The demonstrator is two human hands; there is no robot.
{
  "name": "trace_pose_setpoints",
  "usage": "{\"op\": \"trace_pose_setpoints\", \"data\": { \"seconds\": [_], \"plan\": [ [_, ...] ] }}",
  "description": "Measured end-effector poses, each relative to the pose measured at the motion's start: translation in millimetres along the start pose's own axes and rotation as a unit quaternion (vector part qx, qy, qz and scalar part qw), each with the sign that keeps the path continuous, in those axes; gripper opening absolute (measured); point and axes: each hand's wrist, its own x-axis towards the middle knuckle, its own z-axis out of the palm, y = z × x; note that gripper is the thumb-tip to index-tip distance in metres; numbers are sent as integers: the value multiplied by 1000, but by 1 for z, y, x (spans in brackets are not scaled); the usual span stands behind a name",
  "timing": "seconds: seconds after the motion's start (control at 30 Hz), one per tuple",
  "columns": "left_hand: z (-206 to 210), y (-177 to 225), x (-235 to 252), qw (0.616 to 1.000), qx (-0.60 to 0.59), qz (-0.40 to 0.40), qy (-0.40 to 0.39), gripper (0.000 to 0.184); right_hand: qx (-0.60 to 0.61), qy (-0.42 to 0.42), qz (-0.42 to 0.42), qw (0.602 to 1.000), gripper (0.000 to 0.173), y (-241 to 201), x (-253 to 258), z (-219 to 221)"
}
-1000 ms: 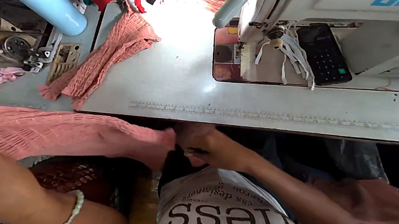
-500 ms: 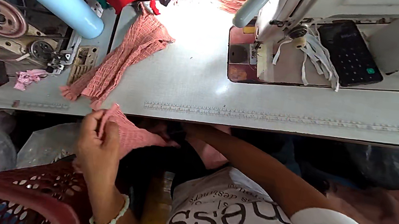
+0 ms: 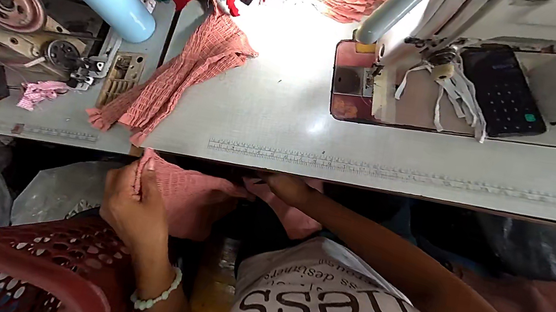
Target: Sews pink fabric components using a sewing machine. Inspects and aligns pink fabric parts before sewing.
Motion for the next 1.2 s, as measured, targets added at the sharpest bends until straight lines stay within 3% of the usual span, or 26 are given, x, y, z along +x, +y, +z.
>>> {"op": "trace_pose_setpoints", "data": {
  "seconds": [0.07, 0.13, 0.33, 0.4, 0.6, 0.73, 0.9, 1.1, 1.2],
  "plan": [
    [-1, 1, 3, 999, -17, -16, 37, 26, -9, 117, -85, 989, 28, 13, -14, 18],
    [0, 0, 4, 995, -86, -20, 41, 25, -2, 183, -138, 973, 20, 15, -31, 22],
    [10, 22, -15, 938, -331, -35, -95, 17, 192, 217, -273, 917, 10, -36, -76, -35],
    [11, 37, -22, 914, -383, -38, -129, 14, 265, 218, -291, 893, 16, -53, -76, -56],
    [9, 62, -35, 853, -480, -14, -204, 14, 376, 253, -197, 869, 16, -71, -64, -74],
    [11, 65, -41, 839, -501, -13, -213, 18, 414, 265, -138, 860, 12, -74, -63, -71],
    [13, 64, -43, 830, -515, -3, -212, 16, 448, 264, -121, 845, 8, -76, -62, -69],
    [7, 60, -44, 843, -492, 40, -213, 29, 446, 273, -111, 845, 9, -81, -59, -67],
    [3, 62, -46, 889, -425, 56, -161, 24, 430, 274, -122, 851, 11, -85, -54, -61]
  ]
}}
